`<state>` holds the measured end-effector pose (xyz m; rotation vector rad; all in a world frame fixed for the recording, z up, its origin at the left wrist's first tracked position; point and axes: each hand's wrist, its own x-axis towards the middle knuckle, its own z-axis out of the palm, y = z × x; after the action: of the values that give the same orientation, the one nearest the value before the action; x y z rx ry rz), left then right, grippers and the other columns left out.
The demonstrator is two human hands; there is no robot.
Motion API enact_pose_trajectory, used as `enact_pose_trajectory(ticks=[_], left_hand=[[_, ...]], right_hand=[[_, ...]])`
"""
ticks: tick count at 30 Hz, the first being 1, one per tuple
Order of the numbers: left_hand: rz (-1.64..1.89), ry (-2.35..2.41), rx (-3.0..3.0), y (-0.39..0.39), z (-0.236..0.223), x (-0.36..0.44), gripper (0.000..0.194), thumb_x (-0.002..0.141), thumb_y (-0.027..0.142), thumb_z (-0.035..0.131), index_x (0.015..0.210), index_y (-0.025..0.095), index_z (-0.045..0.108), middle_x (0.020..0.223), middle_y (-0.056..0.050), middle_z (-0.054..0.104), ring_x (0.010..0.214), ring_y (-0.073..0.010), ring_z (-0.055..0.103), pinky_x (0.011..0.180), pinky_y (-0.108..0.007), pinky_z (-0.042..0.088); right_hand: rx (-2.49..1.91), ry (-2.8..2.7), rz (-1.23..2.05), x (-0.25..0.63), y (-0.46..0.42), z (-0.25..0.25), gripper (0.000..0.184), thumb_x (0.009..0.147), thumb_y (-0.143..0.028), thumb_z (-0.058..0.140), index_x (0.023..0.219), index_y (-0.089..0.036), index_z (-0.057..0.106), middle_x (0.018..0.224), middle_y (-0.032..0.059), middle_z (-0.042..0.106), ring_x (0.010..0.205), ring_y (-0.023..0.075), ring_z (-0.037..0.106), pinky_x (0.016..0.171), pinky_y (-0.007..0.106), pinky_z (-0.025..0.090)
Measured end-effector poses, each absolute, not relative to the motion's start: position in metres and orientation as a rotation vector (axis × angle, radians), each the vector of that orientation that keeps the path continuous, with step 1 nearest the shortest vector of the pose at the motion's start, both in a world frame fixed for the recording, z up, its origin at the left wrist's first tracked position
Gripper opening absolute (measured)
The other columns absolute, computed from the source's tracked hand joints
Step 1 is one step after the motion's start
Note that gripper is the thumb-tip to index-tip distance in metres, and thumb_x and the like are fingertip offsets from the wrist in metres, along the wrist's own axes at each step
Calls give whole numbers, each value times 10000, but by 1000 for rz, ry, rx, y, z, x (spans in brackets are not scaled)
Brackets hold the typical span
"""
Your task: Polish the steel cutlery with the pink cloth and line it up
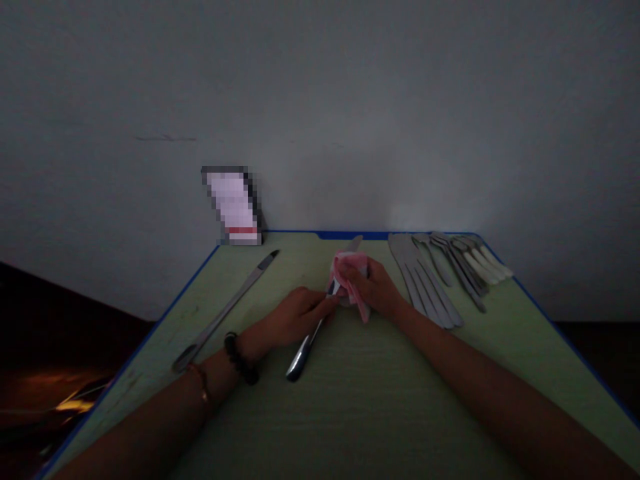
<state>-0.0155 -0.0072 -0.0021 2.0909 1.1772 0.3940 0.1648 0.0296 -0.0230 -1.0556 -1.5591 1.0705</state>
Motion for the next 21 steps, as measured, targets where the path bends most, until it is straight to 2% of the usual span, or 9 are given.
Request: enact_pose_trajectory(ticks=[3,10,15,18,21], left_hand=[[400,1182,2098,-7,-3,-15,509,943,467,316,608,149,530,513,33,457,495,-94,425,494,-206,316],[400,1160,2148,-6,-5,-17,495,942,466,325,637,145,546,532,34,455,504,-93,435,494,-201,319],[381,1067,2185,-5,-4,-18,351,919,422,401,811,149,594,595,41,488,536,-93,429,509,-195,328],[386,1056,2163,-6,-4,-19,268,886,357,456,731,155,539,586,50,447,535,-90,410,504,-193,318],[388,1000,2108,-6,-3,-21,192,855,289,475,711,163,492,583,57,423,527,-86,399,498,-195,307]], right_hand=[[-1063,-1553,1082,165,29,-23,329,775,-477,588,831,-158,649,719,25,657,595,122,578,540,227,454],[-1058,-1536,1149,165,33,-25,341,750,-493,621,857,-171,652,739,24,664,627,133,601,568,240,478],[-1028,-1370,1199,165,35,-26,350,735,-504,633,878,-184,646,769,22,661,630,130,600,561,239,491],[-1030,-1220,1243,164,36,-25,370,746,-546,604,856,-194,631,731,8,638,572,113,569,492,219,462],[-1008,-1110,1237,164,38,-26,366,760,-564,585,792,-201,615,671,-14,605,542,99,538,486,211,443]])
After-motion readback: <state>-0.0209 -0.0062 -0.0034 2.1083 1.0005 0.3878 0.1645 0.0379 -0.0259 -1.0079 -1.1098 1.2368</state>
